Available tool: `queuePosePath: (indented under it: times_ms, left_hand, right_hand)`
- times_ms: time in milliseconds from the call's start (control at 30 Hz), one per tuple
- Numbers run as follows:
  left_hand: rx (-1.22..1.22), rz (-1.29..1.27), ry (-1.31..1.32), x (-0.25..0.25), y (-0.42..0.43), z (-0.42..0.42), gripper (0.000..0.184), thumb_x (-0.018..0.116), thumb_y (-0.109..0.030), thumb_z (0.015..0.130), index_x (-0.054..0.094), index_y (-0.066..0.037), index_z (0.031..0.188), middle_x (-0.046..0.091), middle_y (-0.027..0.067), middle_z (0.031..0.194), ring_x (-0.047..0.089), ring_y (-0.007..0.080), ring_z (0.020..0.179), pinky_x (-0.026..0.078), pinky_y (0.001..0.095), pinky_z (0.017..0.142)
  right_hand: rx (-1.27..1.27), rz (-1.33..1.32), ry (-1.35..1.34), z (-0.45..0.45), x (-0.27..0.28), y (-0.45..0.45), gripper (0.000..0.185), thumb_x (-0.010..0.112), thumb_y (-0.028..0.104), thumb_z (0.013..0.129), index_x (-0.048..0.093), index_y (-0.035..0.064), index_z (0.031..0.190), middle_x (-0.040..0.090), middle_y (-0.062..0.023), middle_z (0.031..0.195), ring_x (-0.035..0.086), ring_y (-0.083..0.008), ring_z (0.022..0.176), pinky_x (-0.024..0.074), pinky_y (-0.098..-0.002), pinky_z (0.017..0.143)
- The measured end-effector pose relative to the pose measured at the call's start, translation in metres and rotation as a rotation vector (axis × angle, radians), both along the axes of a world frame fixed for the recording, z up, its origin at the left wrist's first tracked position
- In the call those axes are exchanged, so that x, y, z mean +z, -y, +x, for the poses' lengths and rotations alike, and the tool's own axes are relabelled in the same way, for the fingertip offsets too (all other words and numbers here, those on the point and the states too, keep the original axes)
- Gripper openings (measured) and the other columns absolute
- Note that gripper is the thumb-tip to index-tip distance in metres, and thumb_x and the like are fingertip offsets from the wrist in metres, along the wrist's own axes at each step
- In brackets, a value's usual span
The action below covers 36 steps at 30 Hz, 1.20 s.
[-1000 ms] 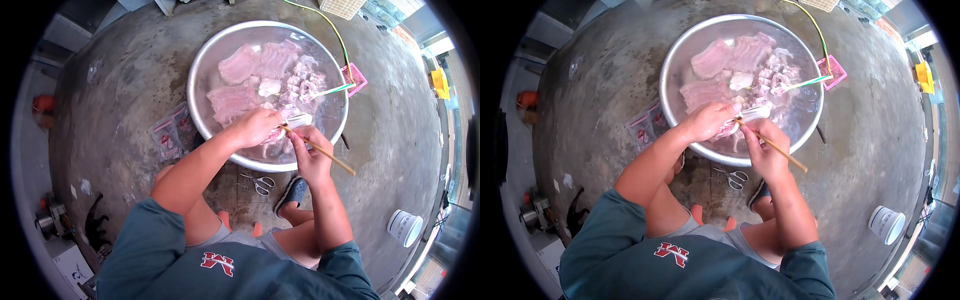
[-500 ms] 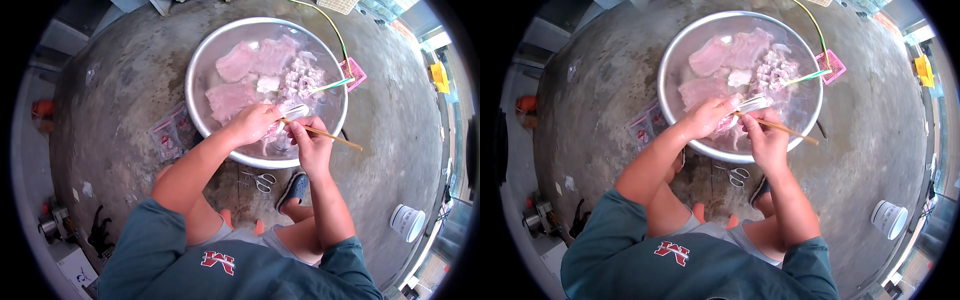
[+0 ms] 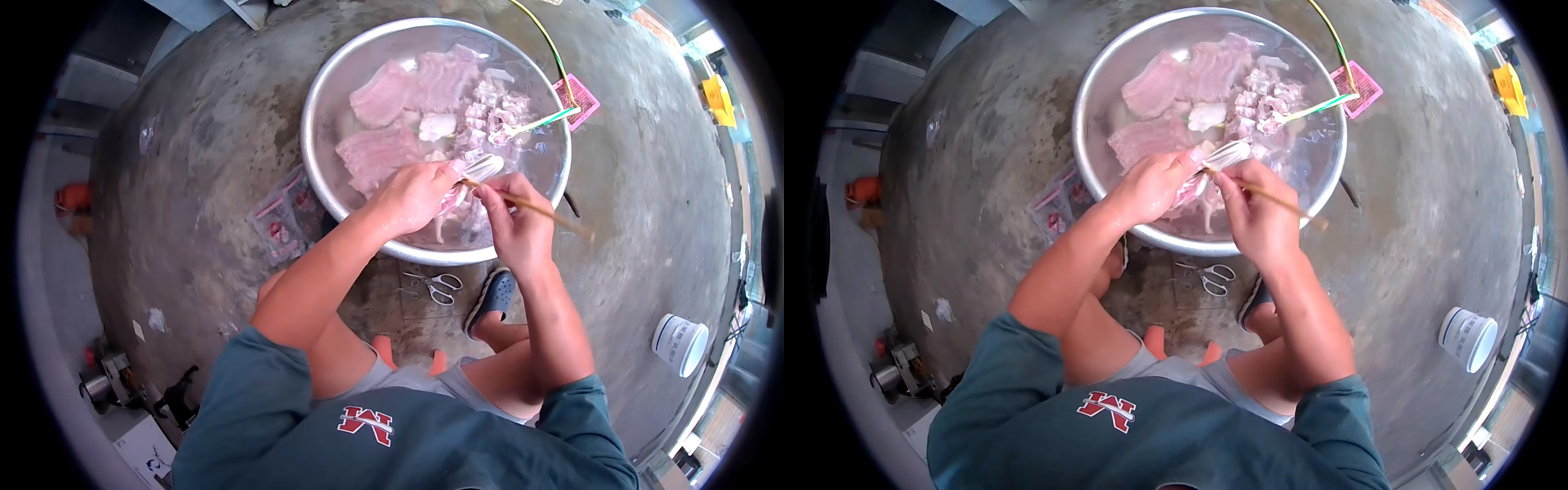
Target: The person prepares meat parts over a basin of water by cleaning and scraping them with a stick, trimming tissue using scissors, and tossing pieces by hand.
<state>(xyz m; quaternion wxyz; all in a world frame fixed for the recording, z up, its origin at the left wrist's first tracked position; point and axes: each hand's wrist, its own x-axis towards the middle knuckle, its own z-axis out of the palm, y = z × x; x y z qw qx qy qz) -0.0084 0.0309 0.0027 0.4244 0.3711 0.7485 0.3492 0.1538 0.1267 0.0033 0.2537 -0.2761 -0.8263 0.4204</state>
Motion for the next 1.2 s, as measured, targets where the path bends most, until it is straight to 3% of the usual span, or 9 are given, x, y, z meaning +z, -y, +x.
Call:
queuePosePath:
  times_ms: [133,267,367,500,633,867,967,1067,1200]
  left_hand:
    - [0.042,-0.002,-0.014,-0.001,-0.006,-0.003,0.05,0.041,-0.042,0.103,0.065,0.001,0.097,0.062,0.0082,0.074,0.056,0.0183,0.071,0.046,0.0352,0.069]
    - [0.072,0.095,-0.017,-0.01,-0.004,0.001,0.05,0.038,-0.042,0.102,0.064,0.0,0.095,0.065,0.0183,0.08,0.064,0.0354,0.079,0.047,0.0442,0.075]
    - [0.064,0.106,0.008,0.0,-0.001,0.003,0.05,0.037,-0.041,0.103,0.063,0.001,0.094,0.065,0.0196,0.081,0.064,0.0382,0.082,0.047,0.0453,0.076]
    - [0.055,0.063,-0.031,-0.011,-0.001,0.0,0.05,0.036,-0.04,0.103,0.063,0.001,0.094,0.065,0.0203,0.081,0.062,0.0393,0.081,0.047,0.0448,0.076]
    - [0.112,0.108,-0.04,-0.01,-0.001,0.003,0.05,0.036,-0.041,0.103,0.062,0.001,0.096,0.065,0.0205,0.083,0.062,0.0376,0.08,0.047,0.0439,0.077]
    - [0.312,0.213,0.326,-0.017,-0.006,0.017,0.042,0.041,-0.037,0.104,0.061,-0.001,0.096,0.065,0.0131,0.082,0.063,0.0222,0.076,0.05,0.0361,0.069]
    - [0.484,0.34,0.921,-0.022,-0.006,0.021,0.027,0.052,-0.032,0.1,0.06,-0.006,0.098,0.064,0.0059,0.084,0.061,0.0129,0.07,0.051,0.0251,0.059]
    - [0.443,0.328,1.216,-0.02,-0.001,0.011,0.025,0.056,-0.031,0.098,0.061,-0.006,0.099,0.065,0.0064,0.087,0.063,0.0143,0.072,0.052,0.0285,0.061]
    - [0.366,0.456,1.426,-0.014,-0.001,-0.001,0.033,0.054,-0.032,0.099,0.059,-0.003,0.114,0.067,0.0094,0.099,0.067,0.0184,0.087,0.055,0.0347,0.079]
  right_hand:
    - [0.086,0.306,-0.095,-0.003,-0.004,0.002,0.009,0.068,0.01,0.089,0.064,0.0021,0.085,0.064,-0.0121,0.073,0.062,-0.0199,0.062,0.0495,-0.0319,0.059]
    - [-0.111,-0.824,-0.355,-0.011,-0.008,0.011,0.009,0.065,0.007,0.092,0.062,0.0006,0.087,0.069,-0.006,0.082,0.061,-0.0116,0.068,0.051,-0.0279,0.063]
    - [-0.058,-0.708,-0.306,-0.009,-0.01,0.003,0.009,0.065,0.007,0.092,0.062,0.0007,0.087,0.069,-0.0068,0.082,0.06,-0.0115,0.068,0.0509,-0.029,0.062]
    - [0.08,0.259,-0.125,-0.003,-0.007,0.0,0.01,0.066,0.008,0.092,0.062,0.0004,0.088,0.067,-0.0078,0.079,0.06,-0.0116,0.067,0.0486,-0.0275,0.06]
    - [-0.06,-0.486,-0.293,-0.009,-0.018,0.016,0.009,0.068,0.008,0.089,0.063,0.0008,0.089,0.064,-0.0121,0.074,0.06,-0.018,0.061,0.0469,-0.0295,0.058]
    - [0.007,0.488,-0.24,-0.015,-0.007,0.006,0.011,0.07,0.001,0.08,0.062,0.0048,0.086,0.063,-0.0104,0.081,0.062,-0.0283,0.071,0.05,-0.0355,0.061]
    - [0.01,0.482,-0.25,-0.019,-0.007,0.014,0.017,0.073,0.0,0.075,0.062,0.0042,0.087,0.063,-0.012,0.088,0.063,-0.0291,0.075,0.0514,-0.0374,0.064]
    - [0.088,0.408,-0.212,-0.015,0.003,0.021,0.025,0.073,0.0,0.073,0.065,0.0029,0.096,0.063,-0.0154,0.102,0.063,-0.0327,0.09,0.0518,-0.0384,0.075]
    - [0.104,0.349,-0.222,-0.007,0.001,0.016,0.027,0.063,0.012,0.087,0.067,0.002,0.112,0.06,-0.0167,0.115,0.058,-0.0316,0.106,0.048,-0.04,0.088]
